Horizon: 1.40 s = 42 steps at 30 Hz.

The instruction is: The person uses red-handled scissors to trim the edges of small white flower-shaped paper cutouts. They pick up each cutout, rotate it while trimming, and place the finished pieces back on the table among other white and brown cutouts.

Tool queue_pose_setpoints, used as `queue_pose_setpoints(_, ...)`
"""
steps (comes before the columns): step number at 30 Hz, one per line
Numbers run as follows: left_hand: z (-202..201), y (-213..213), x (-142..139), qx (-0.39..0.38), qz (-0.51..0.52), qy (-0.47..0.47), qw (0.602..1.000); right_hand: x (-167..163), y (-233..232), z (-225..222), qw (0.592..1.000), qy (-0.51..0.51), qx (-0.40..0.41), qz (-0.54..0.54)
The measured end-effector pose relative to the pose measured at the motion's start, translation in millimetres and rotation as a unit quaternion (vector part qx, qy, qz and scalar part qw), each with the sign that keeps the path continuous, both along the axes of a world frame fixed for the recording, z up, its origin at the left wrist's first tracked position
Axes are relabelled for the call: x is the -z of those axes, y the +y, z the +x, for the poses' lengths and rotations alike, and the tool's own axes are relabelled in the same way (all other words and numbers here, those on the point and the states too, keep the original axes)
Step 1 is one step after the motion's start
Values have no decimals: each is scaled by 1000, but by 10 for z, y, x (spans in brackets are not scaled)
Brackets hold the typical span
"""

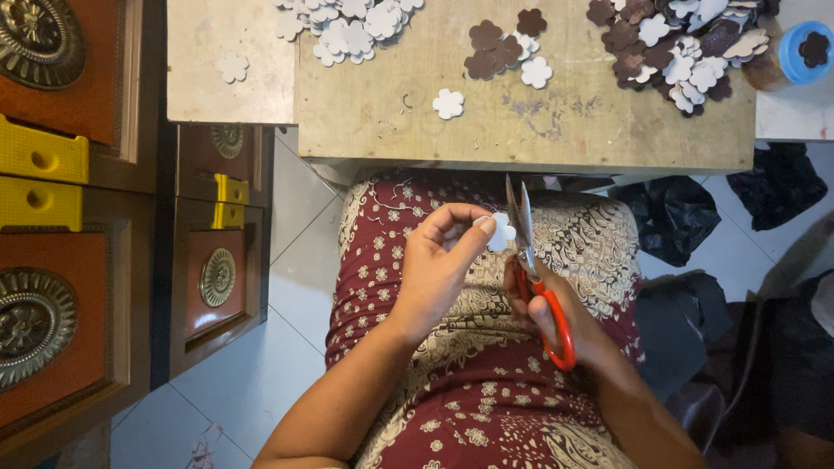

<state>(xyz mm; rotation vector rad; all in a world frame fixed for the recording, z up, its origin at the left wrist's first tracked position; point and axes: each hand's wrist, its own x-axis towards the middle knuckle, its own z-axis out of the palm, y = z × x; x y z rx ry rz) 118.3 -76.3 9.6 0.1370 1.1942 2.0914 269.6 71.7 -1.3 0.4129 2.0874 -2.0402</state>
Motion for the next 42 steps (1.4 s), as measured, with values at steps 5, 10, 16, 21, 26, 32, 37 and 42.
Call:
queue_pose_setpoints(5, 1, -10, -56, 18, -24, 3, 1000, -48, 7, -30, 998, 21, -31, 48)
queue_pose_setpoints(10, -14, -21, -119, 23, -24, 1, 999, -64, -7, -31, 996, 18, -36, 80)
queue_pose_setpoints(16, -14, -29, -162, 20, -59, 24, 998, -78, -1, -43, 996, 17, -42, 72)
queue_pose_setpoints(21, -13, -16, -153, 14, -75, 33, 997, -111, 7, -48, 995, 31, -38, 84)
queue_pose_setpoints(26, -9, -18, -132, 11, -72, 31, 997, -110, 3, -56, 996, -21, -36, 75)
queue_pose_setpoints(32, -20, -20, -132, 12, -84, 37, 996, -74, 5, -39, 997, -25, -34, 65)
queue_pose_setpoints(37, -43, -41, -154, 19, -105, 51, 993, 0, 48, 21, 994, -39, -31, 95)
queue_pose_setpoints(42, -66, -48, -152, 16, -94, 55, 994, 53, 52, 7, 995, -25, -39, 87)
